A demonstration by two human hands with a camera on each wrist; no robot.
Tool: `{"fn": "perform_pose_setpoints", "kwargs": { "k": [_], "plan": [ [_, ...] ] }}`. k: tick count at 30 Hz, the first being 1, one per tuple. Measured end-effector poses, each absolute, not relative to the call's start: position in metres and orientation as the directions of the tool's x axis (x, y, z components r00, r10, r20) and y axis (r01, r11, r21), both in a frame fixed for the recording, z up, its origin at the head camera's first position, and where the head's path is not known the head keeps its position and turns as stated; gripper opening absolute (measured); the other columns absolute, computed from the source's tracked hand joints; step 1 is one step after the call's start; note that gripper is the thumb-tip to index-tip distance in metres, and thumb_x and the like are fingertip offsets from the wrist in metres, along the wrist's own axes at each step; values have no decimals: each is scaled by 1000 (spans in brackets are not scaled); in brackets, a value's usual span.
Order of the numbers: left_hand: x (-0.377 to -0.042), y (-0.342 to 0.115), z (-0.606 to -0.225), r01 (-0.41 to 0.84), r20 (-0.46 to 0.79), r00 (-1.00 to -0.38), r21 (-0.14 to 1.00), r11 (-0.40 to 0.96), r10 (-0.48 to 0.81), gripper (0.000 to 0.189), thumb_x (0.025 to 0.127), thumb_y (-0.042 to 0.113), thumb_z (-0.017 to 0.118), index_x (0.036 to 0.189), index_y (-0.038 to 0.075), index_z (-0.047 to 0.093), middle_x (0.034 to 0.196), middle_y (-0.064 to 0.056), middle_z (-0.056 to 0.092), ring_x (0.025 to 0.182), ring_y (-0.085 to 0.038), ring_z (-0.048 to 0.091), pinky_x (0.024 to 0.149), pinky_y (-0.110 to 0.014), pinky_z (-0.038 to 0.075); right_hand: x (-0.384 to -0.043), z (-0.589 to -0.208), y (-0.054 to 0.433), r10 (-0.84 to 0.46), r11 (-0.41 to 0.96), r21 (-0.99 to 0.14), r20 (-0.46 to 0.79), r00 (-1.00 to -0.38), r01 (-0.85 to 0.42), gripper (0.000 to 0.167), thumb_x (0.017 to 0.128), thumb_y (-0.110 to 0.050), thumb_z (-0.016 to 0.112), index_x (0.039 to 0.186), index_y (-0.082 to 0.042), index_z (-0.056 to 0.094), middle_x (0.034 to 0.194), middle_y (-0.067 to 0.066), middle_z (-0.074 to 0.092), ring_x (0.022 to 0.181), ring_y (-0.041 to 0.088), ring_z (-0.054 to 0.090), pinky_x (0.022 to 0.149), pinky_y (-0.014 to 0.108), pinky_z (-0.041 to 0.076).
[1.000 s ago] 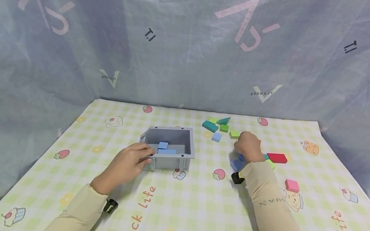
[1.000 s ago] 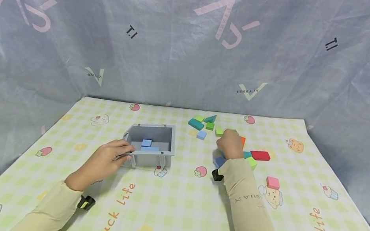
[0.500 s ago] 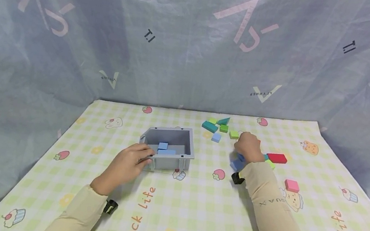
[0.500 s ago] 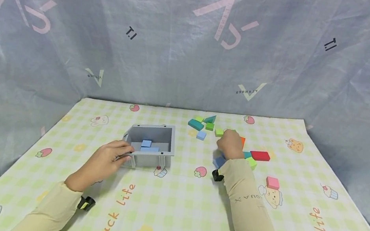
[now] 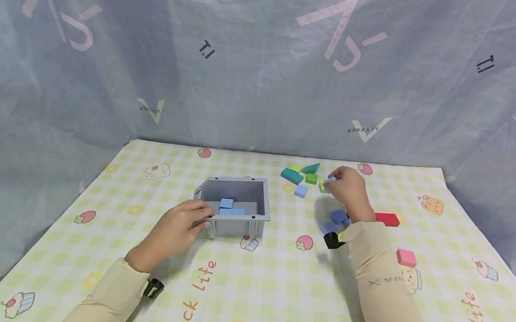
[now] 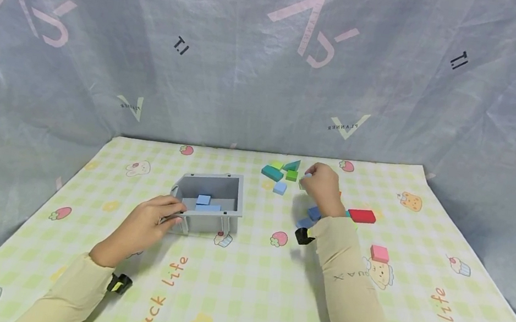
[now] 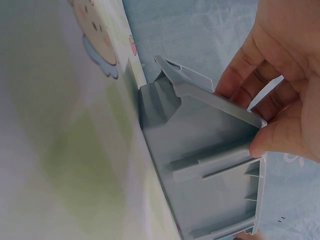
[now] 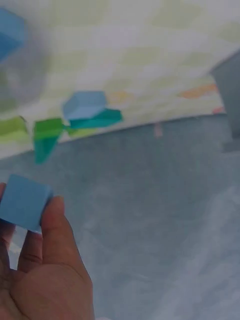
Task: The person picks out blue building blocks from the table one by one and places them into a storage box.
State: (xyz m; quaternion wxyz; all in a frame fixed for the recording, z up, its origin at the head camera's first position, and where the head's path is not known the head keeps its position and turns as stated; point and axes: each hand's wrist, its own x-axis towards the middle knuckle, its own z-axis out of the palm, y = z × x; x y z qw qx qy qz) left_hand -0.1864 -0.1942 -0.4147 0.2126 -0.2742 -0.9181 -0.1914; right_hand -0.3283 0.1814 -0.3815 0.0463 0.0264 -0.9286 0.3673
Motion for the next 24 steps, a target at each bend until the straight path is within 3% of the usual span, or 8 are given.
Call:
{"fn": "perform_pose_setpoints", "kwargs": {
  "k": [6,11,18,24],
  "plan": [
    [-187,-196,-416,582,494,-760,232,779,421,22,90,10,74,112,7,75,106,1,68,91,-15,60,78,-34,53,-323,-367,159,-70,679,-707,207,-976,-199,22,94,-16,66,109,-2,65,101,16,63,88,29,54,76,40,48],
    [-187,-196,-416,583,489,-762,234,778,424,21,91,11,74,112,8,75,106,1,68,89,-14,59,77,-34,53,-312,-364,133,-155,633,-683,349,-924,-364,22,94,-15,70,113,-4,68,112,16,62,96,30,55,85,45,48],
    [-187,-196,-416,586,493,-758,226,778,427,23,90,11,74,113,8,75,107,1,68,90,-14,60,77,-33,53,-296,-370,94,-335,546,-583,507,-794,-602,18,91,-11,74,107,-5,70,113,12,65,99,28,62,85,46,53],
    [-187,-195,-415,593,497,-752,222,774,433,23,90,10,75,113,8,75,105,2,68,90,-14,59,77,-33,53,-280,-379,69,-490,468,-534,507,-709,-705,14,91,-13,75,104,-12,70,112,2,64,96,18,60,82,41,52]
  ]
}}
